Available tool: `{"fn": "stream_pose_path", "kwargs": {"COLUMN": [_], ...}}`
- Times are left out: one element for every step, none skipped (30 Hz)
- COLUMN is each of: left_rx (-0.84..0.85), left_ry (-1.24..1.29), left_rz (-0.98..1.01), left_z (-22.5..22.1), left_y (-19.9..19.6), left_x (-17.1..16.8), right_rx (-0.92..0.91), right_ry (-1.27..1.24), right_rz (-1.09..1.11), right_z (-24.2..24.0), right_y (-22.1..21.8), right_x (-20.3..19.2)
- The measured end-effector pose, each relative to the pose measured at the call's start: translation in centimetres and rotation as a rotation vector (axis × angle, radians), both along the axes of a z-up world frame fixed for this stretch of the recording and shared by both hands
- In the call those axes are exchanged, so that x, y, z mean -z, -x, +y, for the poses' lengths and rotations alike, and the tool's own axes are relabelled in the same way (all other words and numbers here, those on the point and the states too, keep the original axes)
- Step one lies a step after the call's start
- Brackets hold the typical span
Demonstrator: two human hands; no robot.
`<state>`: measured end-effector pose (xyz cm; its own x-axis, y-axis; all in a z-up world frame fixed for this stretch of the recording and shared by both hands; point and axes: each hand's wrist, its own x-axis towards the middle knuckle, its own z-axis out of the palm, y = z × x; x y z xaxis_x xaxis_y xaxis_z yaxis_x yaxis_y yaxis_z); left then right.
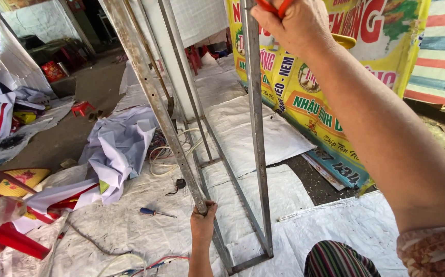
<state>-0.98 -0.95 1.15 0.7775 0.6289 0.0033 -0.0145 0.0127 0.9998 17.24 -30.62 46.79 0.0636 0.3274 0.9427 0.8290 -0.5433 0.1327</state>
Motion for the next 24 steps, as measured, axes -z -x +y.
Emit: {"fn": "stream_pose_path", "kwargs": {"left_rx": [-0.002,-0.002,-0.001,-0.001,0.0,0.002,0.002,0.009,0.016,0.015,0.009,0.004,0.004,0.008,0.012,0.009,0.008,0.012,0.013,0.013,0.013,0.014,0.021,0.025], "left_ry": [0.0,0.024,0.048,0.046,0.018,-0.007,-0.006,0.002,0.01,0.011,0.016,0.017,0.016,0.014,0.012,0.011,0.003,-0.007,-0.009,-0.01,-0.011,-0.011,-0.003,0.009], "left_rz": [0.005,-0.021,-0.047,-0.043,-0.043,-0.046,-0.044,-0.049,-0.054,-0.057,-0.073,-0.086,-0.086,-0.09,-0.094,-0.098,-0.087,-0.077,-0.081,-0.075,-0.069,-0.067,-0.094,-0.121], "left_z": [0.0,0.1,0.1,0.3,0.5,0.5,0.5,0.4,0.3,0.4,0.4,0.6,0.5,0.6,0.7,0.7,0.6,0.6,0.6,0.5,0.5,0.6,0.8,0.8], "left_y": [-0.1,-0.3,-0.4,-0.4,-0.5,-0.7,-0.4,-0.4,-0.3,-0.5,-0.7,-0.8,-0.8,-0.8,-0.8,-0.6,-0.5,-0.4,-0.5,-0.5,-0.4,-0.5,-0.6,-0.8], "left_x": [0.4,0.7,1.0,1.2,1.4,1.6,1.5,1.3,1.1,1.4,1.8,2.1,2.2,2.2,2.1,2.0,1.8,1.6,1.4,1.3,1.3,1.5,1.8,2.1], "right_rx": [-0.002,-0.038,-0.074,-0.074,-0.097,-0.121,-0.12,0.001,0.119,0.119,0.173,0.228,0.227,0.287,0.346,0.343,0.345,0.351,0.353,0.209,0.066,0.068,0.159,0.248], "right_ry": [0.0,0.028,0.056,0.054,0.081,0.112,0.113,0.135,0.156,0.158,0.184,0.208,0.206,0.219,0.232,0.231,0.252,0.272,0.269,0.169,0.069,0.069,0.113,0.162], "right_rz": [0.005,0.046,0.087,0.091,0.189,0.285,0.286,0.098,-0.09,-0.093,-0.069,-0.042,-0.042,-0.01,0.022,0.018,0.02,0.023,0.019,0.051,0.082,0.084,0.026,-0.033], "right_z": [0.0,-0.1,-0.2,-0.3,-0.3,-0.4,-0.7,-0.9,-1.2,-1.3,-1.5,-1.7,-1.8,-1.7,-1.6,-1.6,-1.7,-1.8,-1.8,-1.7,-1.6,-1.7,-1.8,-1.8], "right_y": [0.3,0.6,1.0,0.6,0.1,-0.3,-0.5,-0.6,-0.7,-0.8,-1.0,-1.1,-0.9,-0.7,-0.5,-0.4,-0.3,-0.1,0.3,0.7,1.0,0.4,-0.3,-1.0], "right_x": [0.2,0.4,0.6,0.9,1.3,1.5,2.0,2.2,2.5,2.9,3.2,3.8,3.5,3.1,2.7,2.4,2.0,1.6,1.0,0.5,0.0,0.5,1.0,1.4]}}
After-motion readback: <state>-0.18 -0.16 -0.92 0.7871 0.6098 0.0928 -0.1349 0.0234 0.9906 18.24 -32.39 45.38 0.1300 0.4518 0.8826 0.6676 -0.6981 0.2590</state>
